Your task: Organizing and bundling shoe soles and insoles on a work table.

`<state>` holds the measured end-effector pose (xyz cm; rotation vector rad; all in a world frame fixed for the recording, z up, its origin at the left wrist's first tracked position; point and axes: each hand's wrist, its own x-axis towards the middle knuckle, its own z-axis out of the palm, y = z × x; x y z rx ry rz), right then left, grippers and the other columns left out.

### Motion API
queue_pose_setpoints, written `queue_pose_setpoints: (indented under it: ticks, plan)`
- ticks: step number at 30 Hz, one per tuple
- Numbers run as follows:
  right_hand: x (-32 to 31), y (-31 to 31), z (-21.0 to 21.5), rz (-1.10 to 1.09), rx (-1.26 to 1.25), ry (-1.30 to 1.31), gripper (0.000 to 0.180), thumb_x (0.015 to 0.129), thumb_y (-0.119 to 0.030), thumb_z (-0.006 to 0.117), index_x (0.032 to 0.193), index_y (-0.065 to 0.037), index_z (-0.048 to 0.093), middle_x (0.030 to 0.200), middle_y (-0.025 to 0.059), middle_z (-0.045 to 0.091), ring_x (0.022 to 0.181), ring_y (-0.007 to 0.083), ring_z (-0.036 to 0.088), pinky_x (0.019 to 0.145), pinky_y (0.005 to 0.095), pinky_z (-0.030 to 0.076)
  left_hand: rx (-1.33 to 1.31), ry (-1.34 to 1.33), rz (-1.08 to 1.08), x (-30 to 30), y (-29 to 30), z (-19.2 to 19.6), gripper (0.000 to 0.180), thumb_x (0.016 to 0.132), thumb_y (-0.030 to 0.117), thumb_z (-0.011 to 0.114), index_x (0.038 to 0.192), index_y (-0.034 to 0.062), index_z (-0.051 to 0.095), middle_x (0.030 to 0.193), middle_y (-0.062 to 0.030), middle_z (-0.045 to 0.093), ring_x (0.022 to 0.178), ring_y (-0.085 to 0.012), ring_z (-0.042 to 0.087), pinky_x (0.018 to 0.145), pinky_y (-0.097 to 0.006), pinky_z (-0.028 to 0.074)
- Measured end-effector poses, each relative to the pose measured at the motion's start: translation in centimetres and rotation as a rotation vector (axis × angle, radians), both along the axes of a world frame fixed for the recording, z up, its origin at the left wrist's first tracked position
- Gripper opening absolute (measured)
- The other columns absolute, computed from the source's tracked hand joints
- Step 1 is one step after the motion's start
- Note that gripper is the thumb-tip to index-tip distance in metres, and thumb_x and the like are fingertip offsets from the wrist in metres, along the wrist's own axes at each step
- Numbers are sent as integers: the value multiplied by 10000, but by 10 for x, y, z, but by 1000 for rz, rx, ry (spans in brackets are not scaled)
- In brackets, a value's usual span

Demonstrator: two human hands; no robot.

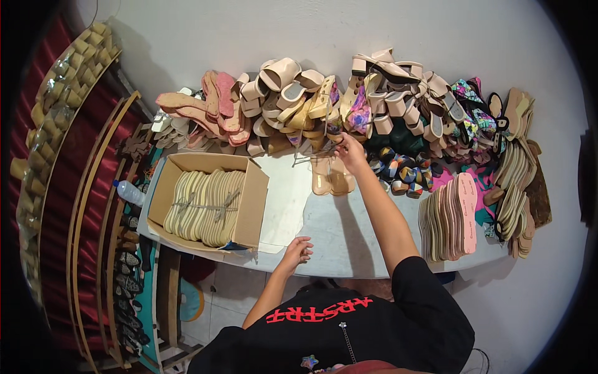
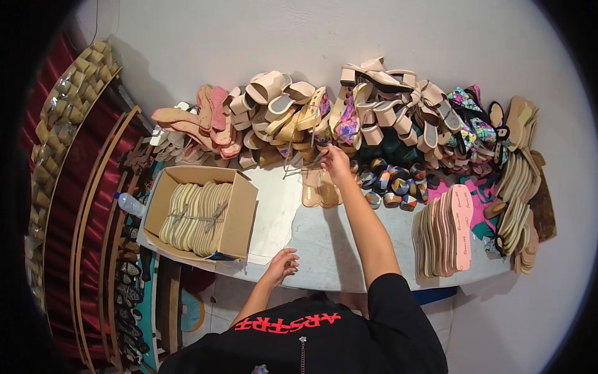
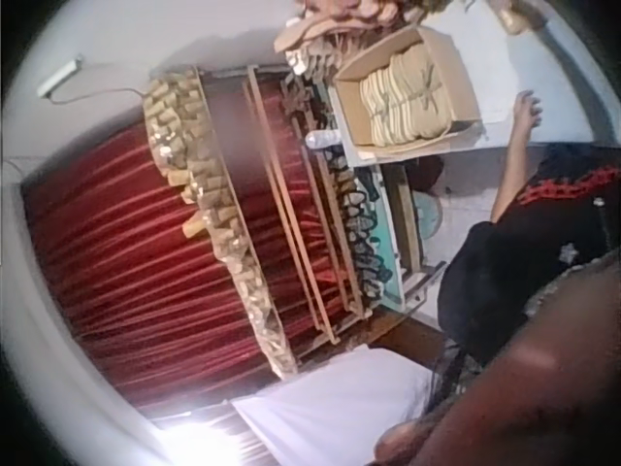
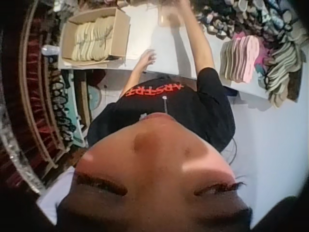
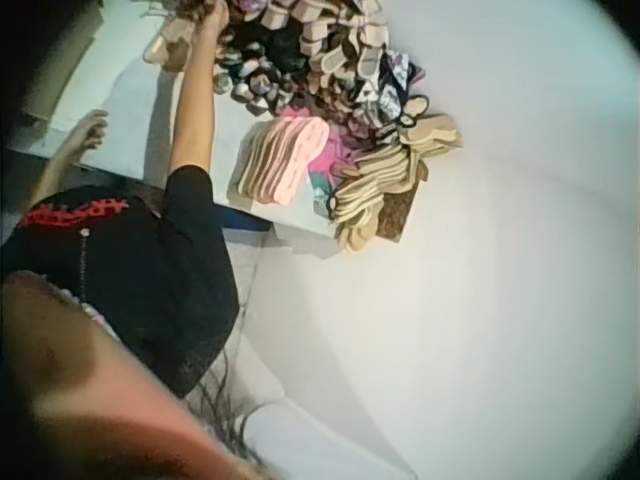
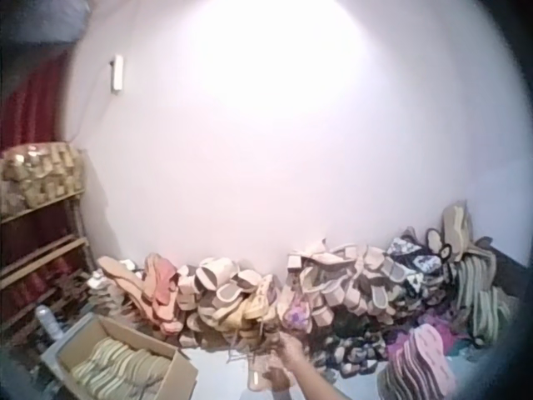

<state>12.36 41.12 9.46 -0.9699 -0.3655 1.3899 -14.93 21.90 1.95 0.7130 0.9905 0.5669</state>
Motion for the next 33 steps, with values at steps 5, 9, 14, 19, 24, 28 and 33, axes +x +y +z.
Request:
queue_pose_setpoints:
  ticks: [5, 9, 14, 19, 24, 28, 33]
  plan:
    - [-56, -86, 34, -200, 505, -453, 224, 922, -219, 420, 914, -11, 504, 715, 38, 529, 675, 110, 526, 670, 245, 442, 226, 39, 29, 3, 18, -6, 307, 858, 203, 491, 1134, 75, 456, 992, -45, 551, 824, -92, 516, 682, -212, 423]
    - [-70, -170, -13, 12, 289, -335, 340, 927, -286, 383, 950, 25, 520, 864, 120, 586, 817, 203, 585, 794, 319, 458, 897, 218, 171, 39, 39, 9, 323, 898, 232, 448, 1174, 68, 415, 1085, -87, 522, 890, -146, 552, 740, -272, 435]
    - [-80, -235, -50, 32, 45, -144, 287, 919, -233, 378, 897, 5, 537, 852, 120, 602, 834, 210, 597, 758, 328, 480, 219, -344, 86, 70, 37, 57, 344, 916, 259, 421, 1177, 38, 383, 966, -80, 594, 832, -150, 544, 754, -266, 408]
    - [-53, -262, -61, -167, -161, -51, 239, 904, -257, 407, 859, -66, 542, 761, 67, 601, 733, 161, 570, 622, 279, 446, 149, -222, 278, 65, 50, 59, 278, 945, 310, 338, 893, 59, 448, 575, 49, 226, 474, -66, 227, 481, -236, 306]
    - [-7, -279, -69, -481, -66, 254, 149, 885, -245, 443, 843, -117, 505, 674, 9, 516, 611, 138, 465, 533, 262, 364, 328, 63, 287, 34, 74, 56, 228, 935, 263, 359, 879, 70, 467, 537, 63, 232, 417, -39, 216, 371, -205, 218]
    - [20, -292, -63, -539, -47, 53, 136, 886, -239, 441, 850, -117, 488, 669, -3, 482, 600, 134, 440, 524, 261, 356, 328, 156, 455, 15, 83, 44, 220, 923, 254, 381, 889, 54, 467, 536, 50, 260, 408, -43, 255, 360, -202, 266]
    - [35, -301, -54, -665, -202, -200, 135, 892, -199, 420, 858, -91, 493, 659, -5, 489, 533, 81, 413, 438, 210, 330, 382, 397, 379, -6, 85, 12, 213, 914, 242, 392, 954, 43, 457, 556, 9, 398, 416, -61, 401, 380, -231, 363]
